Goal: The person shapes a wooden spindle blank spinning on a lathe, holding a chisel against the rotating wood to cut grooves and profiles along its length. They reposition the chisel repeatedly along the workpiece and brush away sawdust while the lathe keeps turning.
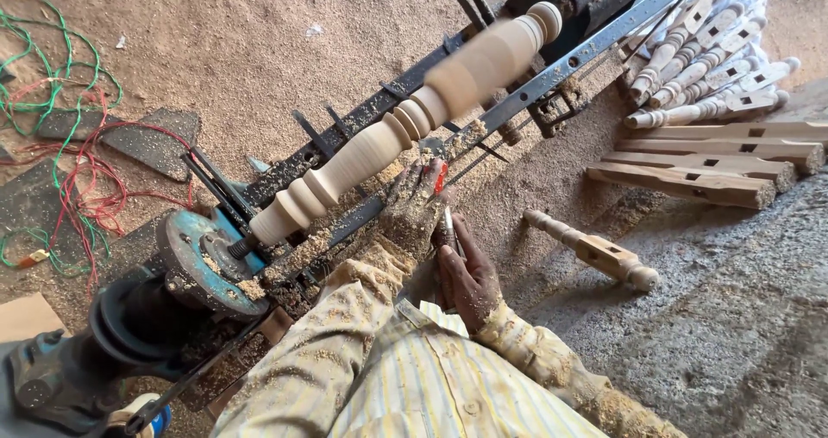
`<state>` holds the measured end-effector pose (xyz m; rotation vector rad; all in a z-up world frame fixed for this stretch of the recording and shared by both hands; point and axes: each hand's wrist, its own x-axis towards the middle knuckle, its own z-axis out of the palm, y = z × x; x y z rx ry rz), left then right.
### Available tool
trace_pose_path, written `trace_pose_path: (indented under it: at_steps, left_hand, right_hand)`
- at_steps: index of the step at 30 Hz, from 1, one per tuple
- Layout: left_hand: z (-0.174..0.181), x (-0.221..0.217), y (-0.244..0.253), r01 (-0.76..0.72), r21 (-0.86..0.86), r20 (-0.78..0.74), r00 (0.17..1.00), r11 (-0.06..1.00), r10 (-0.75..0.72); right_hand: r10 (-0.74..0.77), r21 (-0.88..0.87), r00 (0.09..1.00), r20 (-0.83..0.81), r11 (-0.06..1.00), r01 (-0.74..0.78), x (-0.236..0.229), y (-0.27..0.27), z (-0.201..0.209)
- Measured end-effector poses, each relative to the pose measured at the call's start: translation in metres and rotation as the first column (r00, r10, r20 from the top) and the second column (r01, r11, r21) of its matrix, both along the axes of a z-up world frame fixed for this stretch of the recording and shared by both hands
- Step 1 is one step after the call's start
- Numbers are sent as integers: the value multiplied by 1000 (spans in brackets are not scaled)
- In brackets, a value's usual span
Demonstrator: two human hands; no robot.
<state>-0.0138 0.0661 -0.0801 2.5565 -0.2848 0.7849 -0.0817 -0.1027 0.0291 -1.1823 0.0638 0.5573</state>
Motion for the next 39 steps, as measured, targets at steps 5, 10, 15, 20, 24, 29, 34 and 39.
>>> trace_pose_path:
  at_steps: [5,10,15,20,24,29,34,39]
  left_hand:
    - [1,0,4,71,-88,43,997,994,-68]
    - [-9,8,7,132,-152,87,989,980,-119]
    - [-73,22,3,154,-10,138,979,988,-151]
    - [-51,7,8,177,-470,-177,941,865,-289]
    - [-51,11,10,178,-573,-223,906,800,-361]
    - [-56,17,15,161,-690,-264,852,706,-452]
    - [-65,21,24,122,-787,-299,782,605,-546]
    - [-86,12,23,60,-872,-309,702,486,-642]
  right_hand:
    - [-48,-129,997,61,990,55,-6,18,4]
    - [-79,-116,984,161,988,98,-7,38,24]
    - [-50,-141,996,72,988,59,-9,50,46]
    - [-48,-206,999,18,977,51,-9,55,49]
    - [-77,-233,996,-33,970,67,-8,61,58]
    - [-89,-206,996,-2,975,87,-7,62,57]
    - [-46,-192,998,-30,981,40,-7,59,75]
    - [-77,-180,997,27,980,80,-9,57,64]
